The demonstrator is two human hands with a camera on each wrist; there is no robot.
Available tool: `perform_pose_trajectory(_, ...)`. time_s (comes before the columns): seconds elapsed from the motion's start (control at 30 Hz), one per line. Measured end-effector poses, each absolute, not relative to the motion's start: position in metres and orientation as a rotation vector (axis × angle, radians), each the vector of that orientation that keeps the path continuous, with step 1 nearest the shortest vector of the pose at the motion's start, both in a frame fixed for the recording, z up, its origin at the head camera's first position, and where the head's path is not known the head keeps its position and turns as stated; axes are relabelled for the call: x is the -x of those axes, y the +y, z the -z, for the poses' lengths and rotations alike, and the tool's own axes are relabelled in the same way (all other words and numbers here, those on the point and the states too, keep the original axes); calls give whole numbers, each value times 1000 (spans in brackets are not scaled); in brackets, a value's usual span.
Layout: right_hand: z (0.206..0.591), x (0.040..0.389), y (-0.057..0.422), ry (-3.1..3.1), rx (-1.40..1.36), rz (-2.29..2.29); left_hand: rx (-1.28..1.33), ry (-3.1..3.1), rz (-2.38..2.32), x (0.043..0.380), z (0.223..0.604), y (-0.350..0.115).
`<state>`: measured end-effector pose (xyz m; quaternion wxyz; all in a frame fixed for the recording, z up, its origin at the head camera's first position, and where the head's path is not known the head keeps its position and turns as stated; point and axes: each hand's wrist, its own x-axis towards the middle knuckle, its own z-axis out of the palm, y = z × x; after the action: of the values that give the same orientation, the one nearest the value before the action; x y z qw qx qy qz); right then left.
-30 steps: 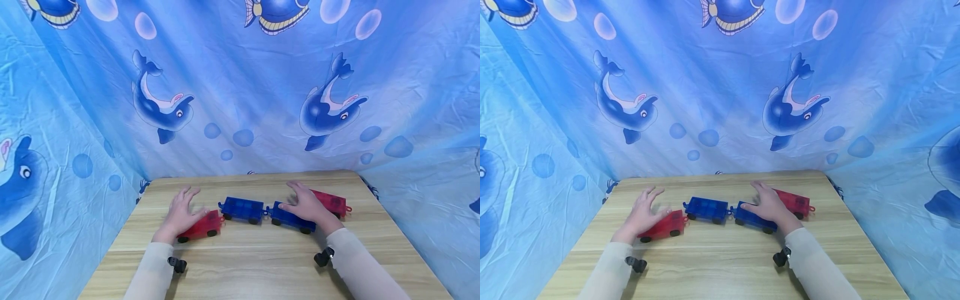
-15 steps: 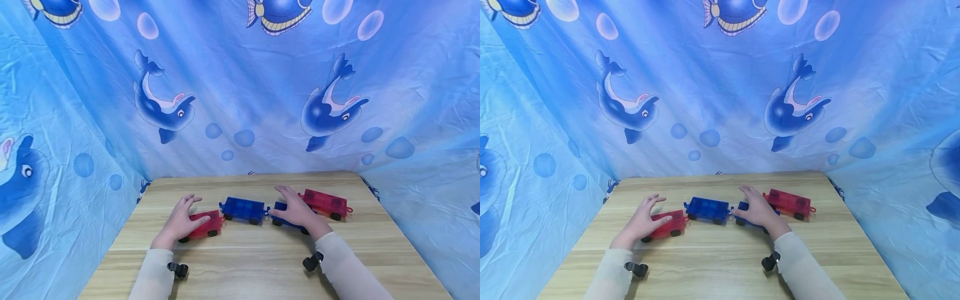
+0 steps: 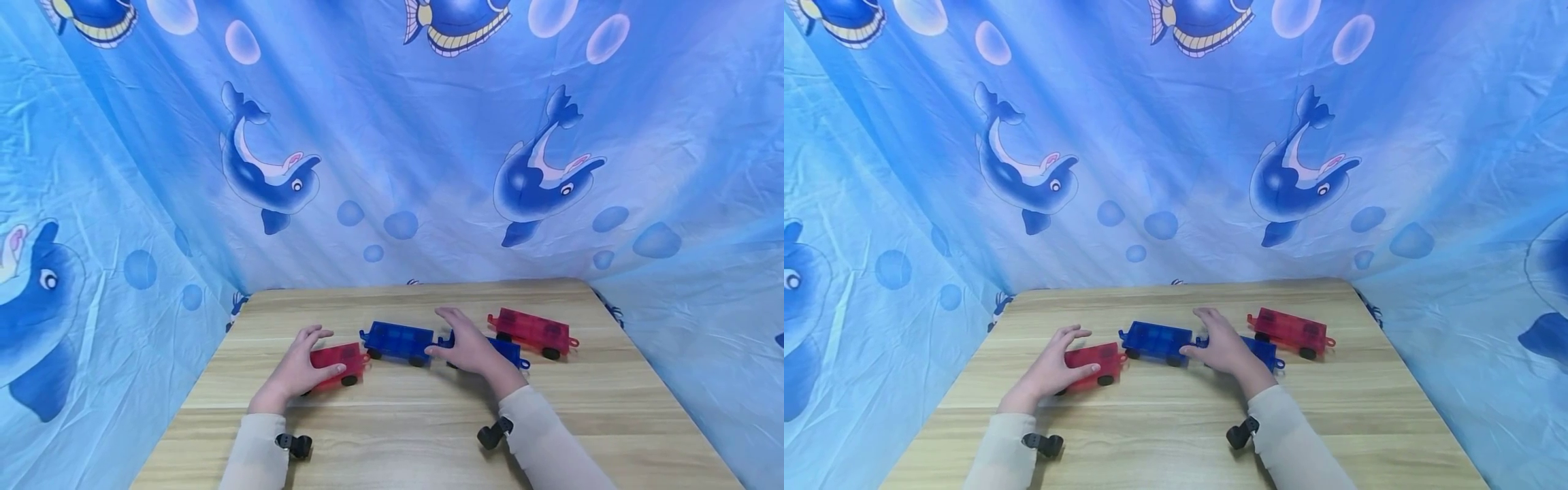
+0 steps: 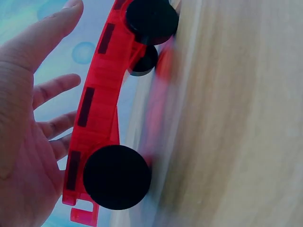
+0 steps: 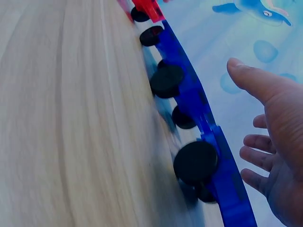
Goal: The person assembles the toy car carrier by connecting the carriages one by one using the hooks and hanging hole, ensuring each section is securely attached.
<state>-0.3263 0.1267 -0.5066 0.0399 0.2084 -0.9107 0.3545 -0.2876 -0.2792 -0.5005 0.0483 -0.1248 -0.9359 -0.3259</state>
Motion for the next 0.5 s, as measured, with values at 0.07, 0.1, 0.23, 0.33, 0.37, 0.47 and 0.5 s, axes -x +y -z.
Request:
perform_pose_trajectory(0.07, 507, 326, 122, -2797, -643, -1076, 373, -2860, 1000, 287, 502, -278)
perform_pose_trajectory(0.1, 507, 326, 119, -2804, -647, -1068, 377, -2858, 995, 286, 503, -278)
perform_pose_trajectory(0.23, 508, 325, 110, -2834, -655, -1015, 394, -2844, 947, 285, 505, -276)
perform_pose_trajectory(0.33, 509, 324, 105, -2853, -655, -974, 414, -2839, 913, 284, 506, -276)
perform_pose_trajectory(0.37, 509, 323, 104, -2858, -654, -961, 415, -2842, 901, 283, 507, -276)
perform_pose_trajectory(0.47, 511, 323, 102, -2868, -655, -931, 395, -2862, 872, 282, 509, -277)
perform_pose_trajectory(0.5, 511, 322, 101, -2868, -660, -921, 384, -2871, 865, 282, 510, -278)
